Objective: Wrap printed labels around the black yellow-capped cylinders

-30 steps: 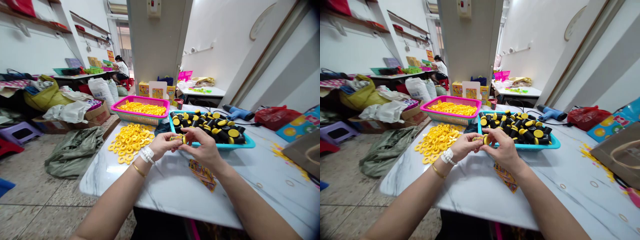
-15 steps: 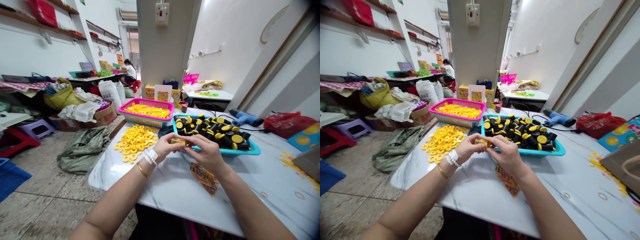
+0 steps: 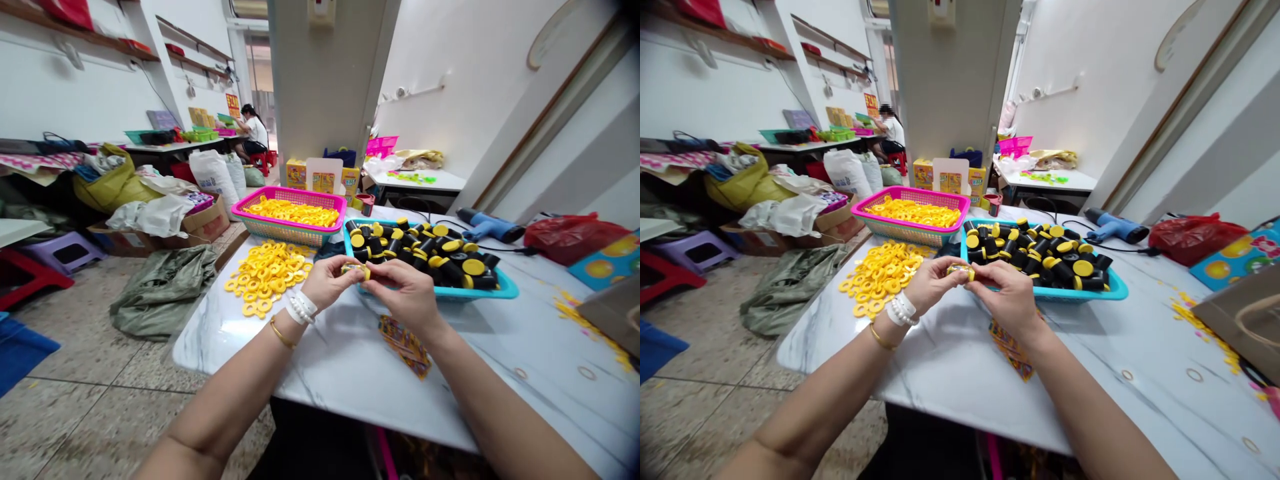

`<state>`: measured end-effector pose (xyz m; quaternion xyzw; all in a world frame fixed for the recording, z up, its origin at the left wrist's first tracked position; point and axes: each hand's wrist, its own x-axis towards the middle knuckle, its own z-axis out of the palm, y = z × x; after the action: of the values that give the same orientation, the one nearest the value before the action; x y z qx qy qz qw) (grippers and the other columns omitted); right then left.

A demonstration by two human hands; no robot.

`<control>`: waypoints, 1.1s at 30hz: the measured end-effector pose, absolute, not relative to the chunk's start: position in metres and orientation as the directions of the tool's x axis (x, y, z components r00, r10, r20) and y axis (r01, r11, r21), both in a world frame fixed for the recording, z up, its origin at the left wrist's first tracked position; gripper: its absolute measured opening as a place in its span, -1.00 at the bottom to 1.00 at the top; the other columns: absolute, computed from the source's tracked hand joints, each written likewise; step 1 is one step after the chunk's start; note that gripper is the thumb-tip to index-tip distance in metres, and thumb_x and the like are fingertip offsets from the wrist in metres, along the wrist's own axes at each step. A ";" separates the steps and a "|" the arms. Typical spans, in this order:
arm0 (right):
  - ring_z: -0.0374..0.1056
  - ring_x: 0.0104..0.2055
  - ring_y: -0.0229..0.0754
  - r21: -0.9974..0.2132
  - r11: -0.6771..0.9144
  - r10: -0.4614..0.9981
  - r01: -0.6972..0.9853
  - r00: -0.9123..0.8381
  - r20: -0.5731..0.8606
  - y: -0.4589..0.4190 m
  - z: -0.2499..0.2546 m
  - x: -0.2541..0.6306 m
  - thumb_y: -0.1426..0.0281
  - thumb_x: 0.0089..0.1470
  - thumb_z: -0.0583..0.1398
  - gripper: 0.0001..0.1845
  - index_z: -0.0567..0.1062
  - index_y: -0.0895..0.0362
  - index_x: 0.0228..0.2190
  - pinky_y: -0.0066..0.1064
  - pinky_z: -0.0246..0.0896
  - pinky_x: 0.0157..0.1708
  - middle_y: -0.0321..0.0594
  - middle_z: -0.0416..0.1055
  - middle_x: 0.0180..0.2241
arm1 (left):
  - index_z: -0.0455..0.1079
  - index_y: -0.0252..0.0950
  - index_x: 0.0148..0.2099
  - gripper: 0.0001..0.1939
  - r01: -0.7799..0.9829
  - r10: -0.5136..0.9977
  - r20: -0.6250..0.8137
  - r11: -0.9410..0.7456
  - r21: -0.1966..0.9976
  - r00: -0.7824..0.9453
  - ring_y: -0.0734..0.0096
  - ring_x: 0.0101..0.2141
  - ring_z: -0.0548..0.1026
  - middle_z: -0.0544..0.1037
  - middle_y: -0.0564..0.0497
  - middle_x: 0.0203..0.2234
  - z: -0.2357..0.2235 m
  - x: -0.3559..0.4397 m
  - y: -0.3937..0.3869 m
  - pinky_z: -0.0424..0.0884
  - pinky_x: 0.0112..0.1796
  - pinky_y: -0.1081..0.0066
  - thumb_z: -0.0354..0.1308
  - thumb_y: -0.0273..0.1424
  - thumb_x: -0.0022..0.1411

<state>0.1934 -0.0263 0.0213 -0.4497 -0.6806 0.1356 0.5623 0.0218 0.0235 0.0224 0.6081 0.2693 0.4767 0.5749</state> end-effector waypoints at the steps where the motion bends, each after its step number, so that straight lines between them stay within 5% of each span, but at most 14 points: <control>1: 0.55 -0.27 -0.07 -0.769 0.510 0.813 0.386 0.076 0.577 -0.026 0.021 0.192 0.30 -0.03 0.42 -0.74 0.67 0.06 -0.23 -0.21 0.53 -0.22 -0.14 0.61 -0.27 | 0.60 -0.35 -0.24 -0.73 -0.183 0.874 0.296 -0.243 0.953 0.384 0.59 -0.55 0.25 0.49 0.07 -0.54 0.025 0.021 0.022 0.16 -0.49 0.51 0.41 -0.27 0.07; 4: 0.57 -0.30 -0.06 -0.934 0.326 0.931 0.149 0.122 0.344 -0.023 0.021 0.189 0.24 -0.10 0.46 -0.68 0.67 0.11 -0.27 -0.16 0.53 -0.20 -0.14 0.64 -0.31 | 0.59 -0.34 -0.23 -0.75 -0.137 0.865 0.333 -0.304 0.943 0.376 0.60 -0.58 0.19 0.42 0.10 -0.61 0.031 0.020 0.019 0.10 -0.53 0.52 0.37 -0.27 0.11; 7: 0.57 -0.33 -0.07 -0.964 0.262 0.958 0.041 0.109 0.265 -0.020 0.021 0.190 0.20 -0.07 0.45 -0.66 0.66 0.12 -0.25 -0.13 0.55 -0.19 -0.16 0.64 -0.33 | 0.54 -0.35 -0.18 -0.57 -0.237 0.864 0.281 -0.195 0.952 0.417 0.54 -0.53 0.36 0.50 0.04 -0.52 0.030 0.020 0.022 0.22 -0.49 0.52 0.41 -0.12 0.04; 12: 0.54 -0.12 -0.04 -0.794 0.548 0.788 0.262 0.155 0.596 -0.021 0.018 0.195 0.30 -0.02 0.42 -0.70 0.65 0.03 -0.18 -0.14 0.55 -0.10 -0.14 0.57 -0.13 | 0.39 -0.36 -0.31 -0.38 -0.293 0.871 0.026 0.137 0.946 0.491 0.59 -0.64 0.34 0.48 0.01 -0.56 0.021 0.019 0.033 0.14 -0.61 0.55 0.33 0.14 -0.04; 15: 0.52 -0.11 -0.04 -0.678 0.613 0.714 0.406 0.084 0.695 -0.024 0.018 0.198 0.36 0.04 0.38 -0.72 0.65 -0.02 -0.14 -0.16 0.56 -0.12 -0.14 0.54 -0.11 | 0.39 -0.39 -0.41 -0.43 -0.322 0.851 0.080 0.108 0.940 0.520 0.65 -0.64 0.29 0.43 0.06 -0.60 0.020 0.017 0.036 0.15 -0.58 0.56 0.42 0.06 -0.08; 22: 0.53 -0.15 -0.01 -0.630 0.582 0.710 0.514 0.058 0.702 -0.025 0.015 0.198 0.33 0.04 0.39 -0.71 0.66 -0.02 -0.14 -0.13 0.55 -0.13 -0.14 0.58 -0.15 | 0.50 -0.41 -0.28 -0.44 -0.257 0.871 0.130 -0.005 0.966 0.474 0.58 -0.58 0.35 0.50 -0.01 -0.54 0.028 0.013 0.032 0.21 -0.55 0.51 0.42 0.02 -0.06; 28: 0.57 -0.30 -0.08 -0.942 0.311 0.916 0.127 0.225 0.333 -0.025 0.020 0.189 0.24 -0.04 0.43 -0.70 0.67 0.08 -0.24 -0.17 0.56 -0.20 -0.18 0.64 -0.29 | 0.52 -0.39 -0.23 -0.55 -0.286 0.838 0.230 -0.092 0.954 0.496 0.57 -0.50 0.39 0.53 0.00 -0.46 0.024 0.016 0.028 0.31 -0.44 0.51 0.42 -0.11 0.02; 31: 0.56 -0.34 -0.14 -0.988 0.153 0.986 -0.010 0.069 0.152 -0.026 0.032 0.197 0.24 -0.06 0.45 -0.72 0.67 0.11 -0.29 -0.25 0.56 -0.24 -0.19 0.64 -0.34 | 0.49 -0.40 -0.30 -0.53 -0.266 0.785 0.175 -0.014 0.964 0.594 0.59 -0.57 0.37 0.47 0.03 -0.55 0.021 0.017 0.029 0.25 -0.53 0.53 0.38 -0.05 0.05; 33: 0.57 -0.30 -0.13 -0.998 0.050 0.993 -0.032 -0.107 0.053 -0.026 0.039 0.207 0.27 -0.07 0.46 -0.61 0.65 0.07 -0.16 -0.28 0.56 -0.28 -0.18 0.63 -0.28 | 0.44 -0.40 -0.34 -0.48 -0.250 0.740 0.093 0.104 0.963 0.666 0.62 -0.64 0.33 0.44 0.05 -0.60 0.019 0.018 0.029 0.16 -0.60 0.55 0.36 0.02 0.05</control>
<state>0.2074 -0.0260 0.0392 -0.4521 -0.5315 0.5204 0.4922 0.0179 0.0292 0.0190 0.5715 0.2144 0.3481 0.7115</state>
